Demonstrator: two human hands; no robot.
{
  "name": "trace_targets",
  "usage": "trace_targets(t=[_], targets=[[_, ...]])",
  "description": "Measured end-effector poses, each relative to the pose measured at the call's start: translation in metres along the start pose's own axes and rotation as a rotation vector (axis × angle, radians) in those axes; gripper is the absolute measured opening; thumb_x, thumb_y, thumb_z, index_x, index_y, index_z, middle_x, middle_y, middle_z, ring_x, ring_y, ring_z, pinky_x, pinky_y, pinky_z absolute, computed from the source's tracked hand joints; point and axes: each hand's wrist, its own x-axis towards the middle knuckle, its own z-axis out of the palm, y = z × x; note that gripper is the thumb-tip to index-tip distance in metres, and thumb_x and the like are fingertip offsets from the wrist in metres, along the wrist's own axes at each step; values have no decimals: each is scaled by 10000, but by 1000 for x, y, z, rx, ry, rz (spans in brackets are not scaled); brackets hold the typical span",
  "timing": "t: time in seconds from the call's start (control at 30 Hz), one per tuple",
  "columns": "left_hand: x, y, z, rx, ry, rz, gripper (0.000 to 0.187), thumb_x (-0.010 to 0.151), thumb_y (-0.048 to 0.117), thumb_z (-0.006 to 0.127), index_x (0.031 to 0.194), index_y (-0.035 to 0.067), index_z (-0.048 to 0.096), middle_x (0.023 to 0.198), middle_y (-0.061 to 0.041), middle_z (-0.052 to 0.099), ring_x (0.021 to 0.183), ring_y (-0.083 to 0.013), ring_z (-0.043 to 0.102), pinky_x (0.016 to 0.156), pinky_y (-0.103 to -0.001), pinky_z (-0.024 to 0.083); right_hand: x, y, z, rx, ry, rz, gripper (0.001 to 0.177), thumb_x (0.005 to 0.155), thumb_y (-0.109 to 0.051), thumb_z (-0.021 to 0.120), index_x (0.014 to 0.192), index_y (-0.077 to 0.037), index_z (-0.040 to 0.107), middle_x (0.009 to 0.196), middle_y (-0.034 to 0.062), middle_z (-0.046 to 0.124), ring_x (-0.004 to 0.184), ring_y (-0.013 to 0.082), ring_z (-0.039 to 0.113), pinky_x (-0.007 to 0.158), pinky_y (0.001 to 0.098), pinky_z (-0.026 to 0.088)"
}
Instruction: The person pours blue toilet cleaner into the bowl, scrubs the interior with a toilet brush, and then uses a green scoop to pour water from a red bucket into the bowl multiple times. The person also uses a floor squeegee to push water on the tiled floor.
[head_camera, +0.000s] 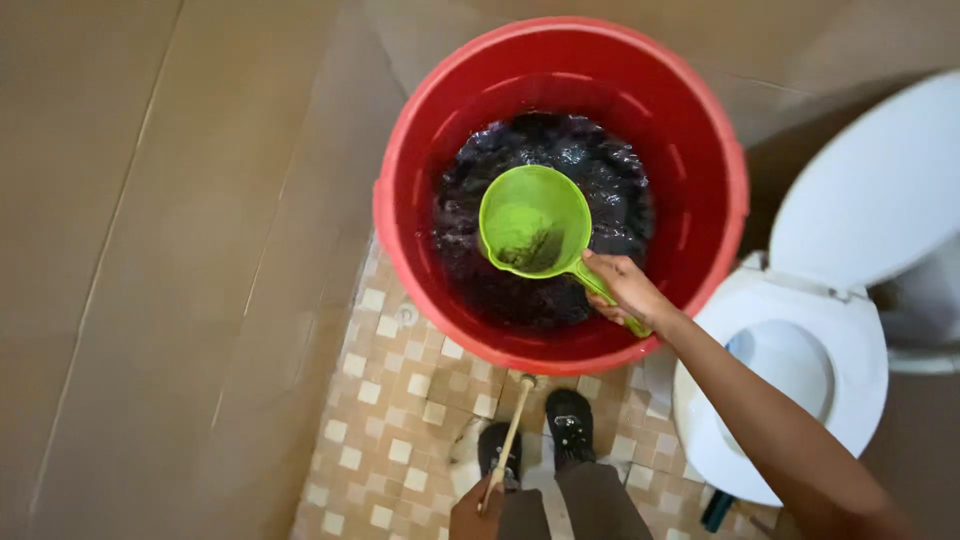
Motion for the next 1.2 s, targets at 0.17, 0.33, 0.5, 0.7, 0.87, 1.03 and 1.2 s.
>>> trace_targets(t=[0.17,0.33,0.5,0.7,0.87,1.03,1.2], targets=[[16,35,-21,191,-332,-247,418,947,363,658,1306,157,713,846,-104,785,785,-162,753,771,-298,586,-87,-10,-28,111,52,-77,465,1055,-484,413,954,-57,566,551,14,488,331,81,356,298,254,288],[16,48,-32,156,-423,-109,399,953,355,645,1279,149,746,814,-109,784,762,-157,765,760,-305,606,-195,-3,-53,227,263,-42,405,1022,-432,414,999,-59,572,536,19,478,316,96,349,282,263,294],[10,54,-31,102,-386,221,403,947,356,746,1239,83,796,928,-84,835,908,-120,787,829,-294,581,-284,113,-104,295,445,-89,388,1021,-360,414,1074,-9,568,558,22,482,348,103,365,287,269,324],[-50,248,-4,376,-598,91,459,952,398,663,1331,142,696,809,-142,768,729,-158,720,676,-326,547,-371,203,-131,421,640,-65,388,988,-226,495,1366,-139,504,669,63,501,414,147,411,362,316,392],[-76,342,52,436,-585,280,451,957,399,619,1289,103,691,886,-166,744,803,-267,715,736,-380,544,-402,234,-137,288,901,273,361,951,-239,538,1146,63,571,679,70,522,499,173,431,457,360,380],[-73,364,103,491,-547,410,442,964,421,601,1261,106,695,959,-189,751,881,-328,725,788,-410,547,-329,374,-176,-91,1061,528,464,965,-324,616,1131,105,556,822,228,676,706,305,645,657,441,527],[-69,357,128,463,-540,400,432,967,399,593,1273,107,683,975,-193,761,903,-335,736,809,-409,553,-254,409,-137,-360,1249,539,520,904,-171,616,1246,142,380,1136,408,625,1018,513,669,915,550,527]])
